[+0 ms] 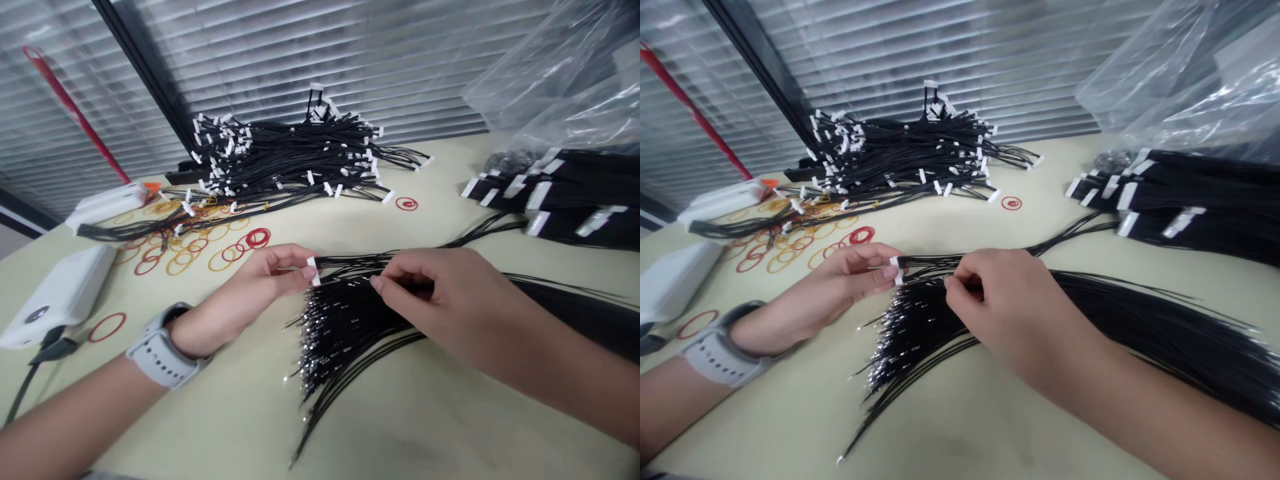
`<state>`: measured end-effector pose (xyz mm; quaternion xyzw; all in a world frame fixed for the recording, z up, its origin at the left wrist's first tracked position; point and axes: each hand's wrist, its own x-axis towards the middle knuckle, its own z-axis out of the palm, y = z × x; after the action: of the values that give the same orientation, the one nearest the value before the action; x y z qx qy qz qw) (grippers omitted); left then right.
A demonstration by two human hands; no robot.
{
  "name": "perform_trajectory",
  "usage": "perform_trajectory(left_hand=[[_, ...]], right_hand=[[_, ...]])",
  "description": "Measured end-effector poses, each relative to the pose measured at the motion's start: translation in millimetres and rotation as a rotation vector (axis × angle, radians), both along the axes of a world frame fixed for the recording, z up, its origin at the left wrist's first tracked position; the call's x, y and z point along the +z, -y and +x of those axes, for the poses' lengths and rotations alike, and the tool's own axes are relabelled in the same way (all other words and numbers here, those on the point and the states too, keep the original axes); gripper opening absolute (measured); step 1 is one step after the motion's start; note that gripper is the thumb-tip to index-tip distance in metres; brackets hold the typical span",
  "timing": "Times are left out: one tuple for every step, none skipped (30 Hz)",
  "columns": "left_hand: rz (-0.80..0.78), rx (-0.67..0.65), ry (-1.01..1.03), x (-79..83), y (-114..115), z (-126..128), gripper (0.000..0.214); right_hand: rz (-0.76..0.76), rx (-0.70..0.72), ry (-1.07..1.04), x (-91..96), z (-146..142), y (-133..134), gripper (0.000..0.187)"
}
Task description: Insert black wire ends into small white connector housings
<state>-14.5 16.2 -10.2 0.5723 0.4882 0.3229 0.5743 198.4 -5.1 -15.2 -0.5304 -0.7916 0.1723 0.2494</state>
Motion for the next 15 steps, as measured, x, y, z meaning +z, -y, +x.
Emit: perform_trajectory(left_hand=[[0.008,-0.002,-0.011,0.3,0.1,0.3,0.011],[0.018,-0.001,-0.026,0.4,0.1,0.4,0.01],[0.031,0.003,-0.043,0.2,-0.1,0.4,0.01],[0.044,0.008,-0.06,-0.1,-0.4,0.1,0.011],[0.059,0.011,-0.076,-0.7,-0.8,-0.4,0.011],[0.074,0.011,-0.09,-1.4,-1.3,-1.0,0.011],[0.083,0.005,-0.099,-2.1,-1.7,-1.6,0.012],[0.09,-0.001,-0.104,-2.9,-2.2,-2.0,0.013],[0.094,-0.002,-0.106,-3.6,-2.6,-2.3,0.014],[0.091,0.003,-0.11,-4.2,-3.0,-2.4,0.015],[0.09,0.016,-0.117,-4.7,-3.4,-2.3,0.016],[0.087,0.023,-0.124,-5.1,-3.8,-2.0,0.017],[0.083,0.023,-0.133,-5.4,-4.1,-1.7,0.017],[0.083,0.023,-0.141,-5.6,-4.4,-1.4,0.017],[0.082,0.02,-0.142,-5.8,-4.6,-1.2,0.017]], right_hand=[[0.011,-0.006,0.001,0.8,0.3,0.0,0.023],[0.019,-0.006,-0.001,1.6,0.7,-0.2,0.022],[0.025,0.0,-0.008,2.3,1.0,-0.7,0.021],[0.03,0.017,-0.017,2.9,1.1,-1.3,0.019],[0.034,0.045,-0.031,3.2,1.1,-1.9,0.018],[0.035,0.079,-0.046,3.3,0.9,-2.6,0.017],[0.035,0.113,-0.065,3.2,0.4,-3.2,0.017],[0.032,0.139,-0.086,2.9,-0.3,-3.8,0.017],[0.028,0.158,-0.109,2.3,-1.1,-4.3,0.017],[0.024,0.169,-0.133,1.6,-1.8,-5.0,0.016],[0.021,0.175,-0.16,0.7,-2.5,-5.8,0.016],[0.017,0.179,-0.188,-0.4,-2.9,-6.8,0.016],[0.014,0.179,-0.216,-1.4,-3.2,-7.7,0.015],[0.006,0.179,-0.243,-2.3,-3.2,-8.6,0.015],[-0.003,0.177,-0.266,-3.1,-3.2,-9.3,0.014]])
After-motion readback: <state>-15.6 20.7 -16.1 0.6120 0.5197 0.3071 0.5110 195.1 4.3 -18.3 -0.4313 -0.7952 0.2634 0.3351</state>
